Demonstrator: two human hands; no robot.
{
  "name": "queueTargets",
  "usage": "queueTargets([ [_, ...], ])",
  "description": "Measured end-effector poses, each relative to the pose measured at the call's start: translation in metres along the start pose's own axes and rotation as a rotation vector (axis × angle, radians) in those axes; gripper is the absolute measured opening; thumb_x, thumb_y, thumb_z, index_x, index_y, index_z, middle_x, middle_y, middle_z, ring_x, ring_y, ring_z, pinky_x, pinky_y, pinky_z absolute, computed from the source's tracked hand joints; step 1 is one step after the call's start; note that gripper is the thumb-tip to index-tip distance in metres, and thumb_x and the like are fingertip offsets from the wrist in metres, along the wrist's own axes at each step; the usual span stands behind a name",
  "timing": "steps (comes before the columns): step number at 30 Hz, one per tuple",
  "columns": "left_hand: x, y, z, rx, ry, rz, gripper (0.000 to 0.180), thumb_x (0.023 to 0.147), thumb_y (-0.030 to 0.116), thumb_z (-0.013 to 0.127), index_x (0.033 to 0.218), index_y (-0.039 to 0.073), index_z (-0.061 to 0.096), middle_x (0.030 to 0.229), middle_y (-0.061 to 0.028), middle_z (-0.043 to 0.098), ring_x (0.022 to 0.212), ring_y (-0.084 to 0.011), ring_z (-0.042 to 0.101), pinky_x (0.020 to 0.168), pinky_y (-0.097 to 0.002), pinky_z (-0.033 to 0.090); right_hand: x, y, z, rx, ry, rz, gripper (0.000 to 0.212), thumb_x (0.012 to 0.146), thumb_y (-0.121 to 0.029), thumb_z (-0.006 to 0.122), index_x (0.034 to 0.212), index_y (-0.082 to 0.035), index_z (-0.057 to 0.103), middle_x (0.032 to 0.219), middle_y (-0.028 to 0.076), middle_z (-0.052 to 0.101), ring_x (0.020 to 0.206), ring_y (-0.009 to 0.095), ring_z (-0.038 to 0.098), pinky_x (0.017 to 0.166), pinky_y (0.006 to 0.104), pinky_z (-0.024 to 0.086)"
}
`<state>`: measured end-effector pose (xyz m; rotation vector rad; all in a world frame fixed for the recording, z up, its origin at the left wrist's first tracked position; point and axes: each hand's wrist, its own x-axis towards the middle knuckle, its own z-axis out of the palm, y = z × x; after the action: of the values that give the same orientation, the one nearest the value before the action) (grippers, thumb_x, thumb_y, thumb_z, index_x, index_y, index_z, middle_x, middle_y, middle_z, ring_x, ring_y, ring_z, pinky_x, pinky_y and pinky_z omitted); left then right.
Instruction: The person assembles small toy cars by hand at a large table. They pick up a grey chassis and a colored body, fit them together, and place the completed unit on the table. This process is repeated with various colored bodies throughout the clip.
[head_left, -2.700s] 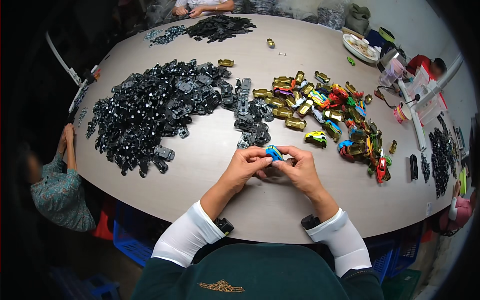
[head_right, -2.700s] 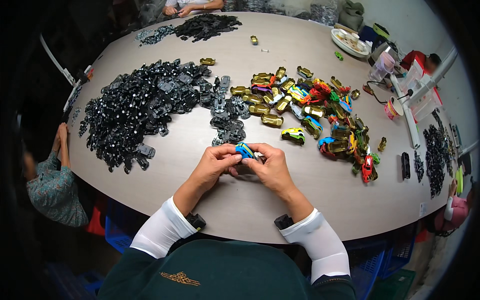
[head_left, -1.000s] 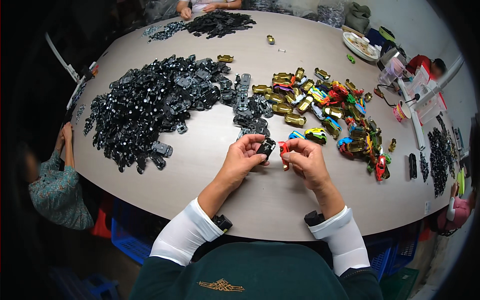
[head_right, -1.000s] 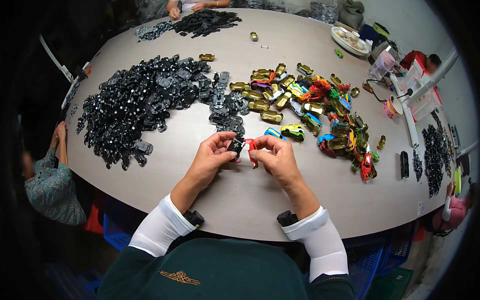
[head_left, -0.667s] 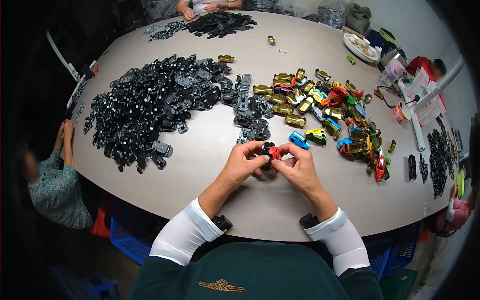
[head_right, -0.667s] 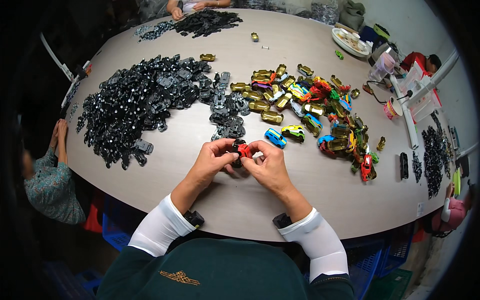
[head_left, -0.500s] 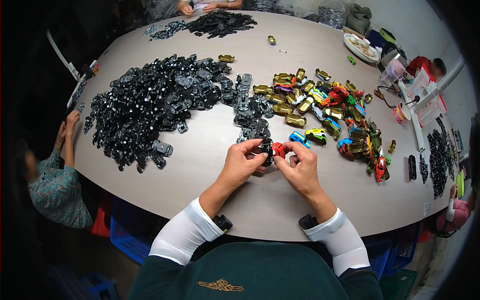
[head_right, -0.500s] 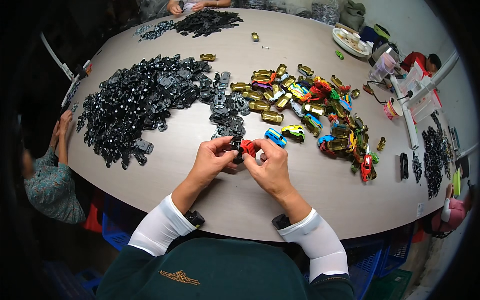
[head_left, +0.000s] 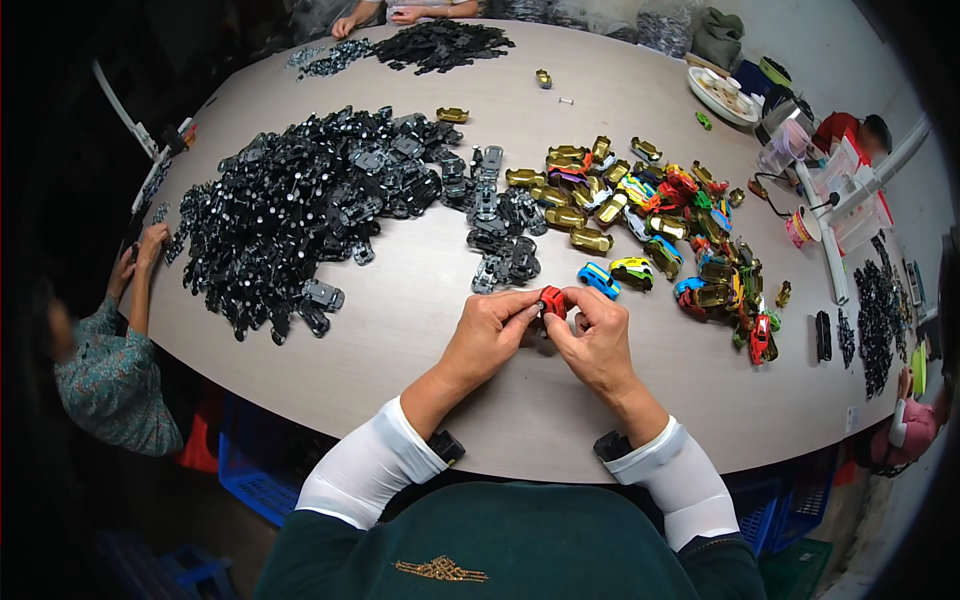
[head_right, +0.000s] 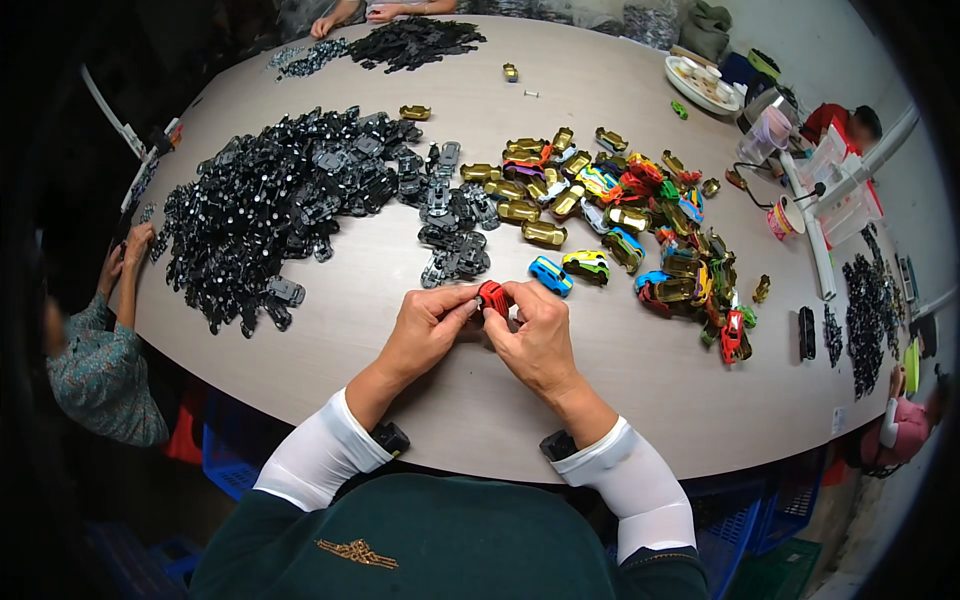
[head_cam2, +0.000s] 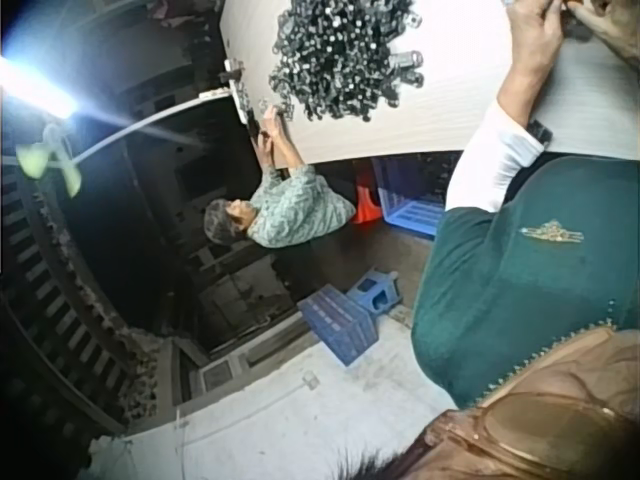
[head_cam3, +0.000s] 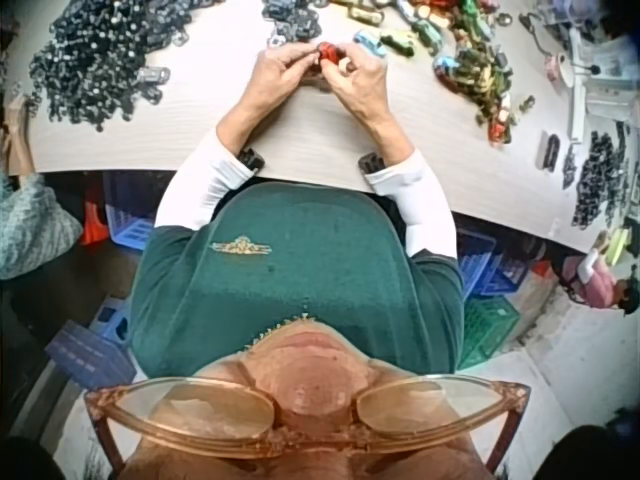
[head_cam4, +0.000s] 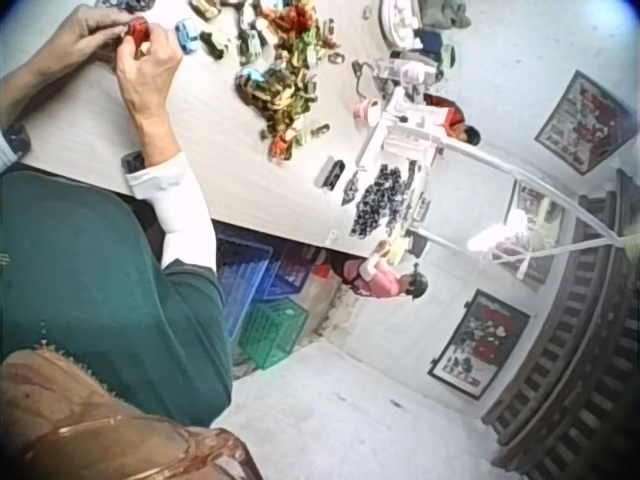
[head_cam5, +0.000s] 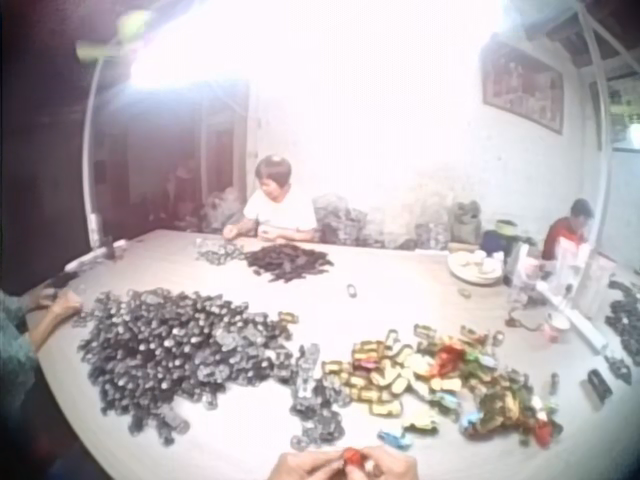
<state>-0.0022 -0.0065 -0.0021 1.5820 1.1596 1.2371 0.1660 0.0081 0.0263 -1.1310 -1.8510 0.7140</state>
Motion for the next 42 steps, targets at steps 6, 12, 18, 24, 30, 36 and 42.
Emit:
queueTargets([
  [6, 0.002, 0.000, -0.003, -0.379, 0.032, -0.357, 0.020, 0.085, -0.001, 0.066, 0.104, -0.002, 0.061, 0.092, -0.0066, 0.067, 0.080, -0.0119, 0.066, 0.072, -0.0224, 0.056, 0.001, 0.000, 0.001, -0.069, 0.020, -0.145, 0.029, 0.077, -0.009, 0.070, 0.104, 0.000, 0.065, 0.078, 0.013, 0.061, 0.066, 0.019, 0.060, 0.054, 0.0296, 0.048],
  [12, 0.003, 0.001, 0.001, -0.599, 0.007, -0.264, 0.028, 0.082, -0.005, 0.068, 0.106, 0.001, 0.056, 0.105, -0.0085, 0.064, 0.095, -0.0129, 0.063, 0.082, -0.0252, 0.054, -0.001, 0.032, 0.010, 0.468, 0.024, 0.306, 0.027, 0.087, -0.011, 0.068, 0.106, 0.007, 0.061, 0.090, 0.011, 0.065, 0.066, 0.007, 0.059, 0.053, 0.0213, 0.045],
  [18, 0.002, -0.001, -0.005, -0.469, -0.093, -0.281, 0.030, 0.088, 0.005, 0.065, 0.117, -0.001, 0.059, 0.113, -0.0093, 0.062, 0.096, -0.0136, 0.063, 0.080, -0.0260, 0.055, -0.002, 0.010, 0.000, 0.239, -0.033, 0.116, 0.033, 0.081, -0.002, 0.069, 0.112, 0.004, 0.060, 0.084, 0.006, 0.063, 0.057, 0.002, 0.049, 0.047, 0.0211, 0.039],
  [24, 0.004, 0.005, -0.009, -0.491, -0.104, -0.354, 0.029, 0.093, 0.010, 0.059, 0.122, 0.002, 0.060, 0.107, -0.0071, 0.067, 0.091, -0.0100, 0.064, 0.073, -0.0232, 0.056, -0.003, 0.000, 0.001, 0.058, -0.016, -0.024, 0.038, 0.076, -0.004, 0.072, 0.112, -0.001, 0.064, 0.083, 0.012, 0.064, 0.059, 0.020, 0.056, 0.053, 0.0298, 0.046],
  [30, 0.002, 0.005, -0.005, -0.526, -0.044, -0.361, 0.028, 0.093, 0.011, 0.060, 0.120, 0.002, 0.062, 0.101, -0.0061, 0.069, 0.087, -0.0095, 0.065, 0.070, -0.0224, 0.055, -0.003, 0.007, 0.005, -0.015, -0.009, -0.168, 0.039, 0.077, -0.006, 0.072, 0.115, -0.002, 0.064, 0.082, 0.013, 0.065, 0.065, 0.025, 0.063, 0.057, 0.0337, 0.050],
  [36, 0.001, 0.004, -0.008, -0.430, -0.021, -0.340, 0.025, 0.091, 0.008, 0.063, 0.114, 0.000, 0.066, 0.095, -0.0066, 0.070, 0.080, -0.0104, 0.065, 0.069, -0.0226, 0.055, -0.003, 0.013, 0.005, -0.121, -0.039, -0.179, 0.041, 0.078, -0.009, 0.073, 0.117, -0.006, 0.064, 0.078, 0.012, 0.063, 0.065, 0.026, 0.062, 0.059, 0.0350, 0.050],
  [42, 0.001, 0.001, -0.004, -0.431, -0.002, -0.189, 0.023, 0.089, 0.004, 0.062, 0.112, -0.001, 0.067, 0.095, -0.0087, 0.070, 0.077, -0.0129, 0.065, 0.070, -0.0233, 0.054, -0.003, 0.017, 0.005, 0.029, -0.059, -0.108, 0.040, 0.080, -0.006, 0.071, 0.119, -0.005, 0.064, 0.076, 0.012, 0.063, 0.065, 0.024, 0.063, 0.061, 0.0327, 0.049],
])
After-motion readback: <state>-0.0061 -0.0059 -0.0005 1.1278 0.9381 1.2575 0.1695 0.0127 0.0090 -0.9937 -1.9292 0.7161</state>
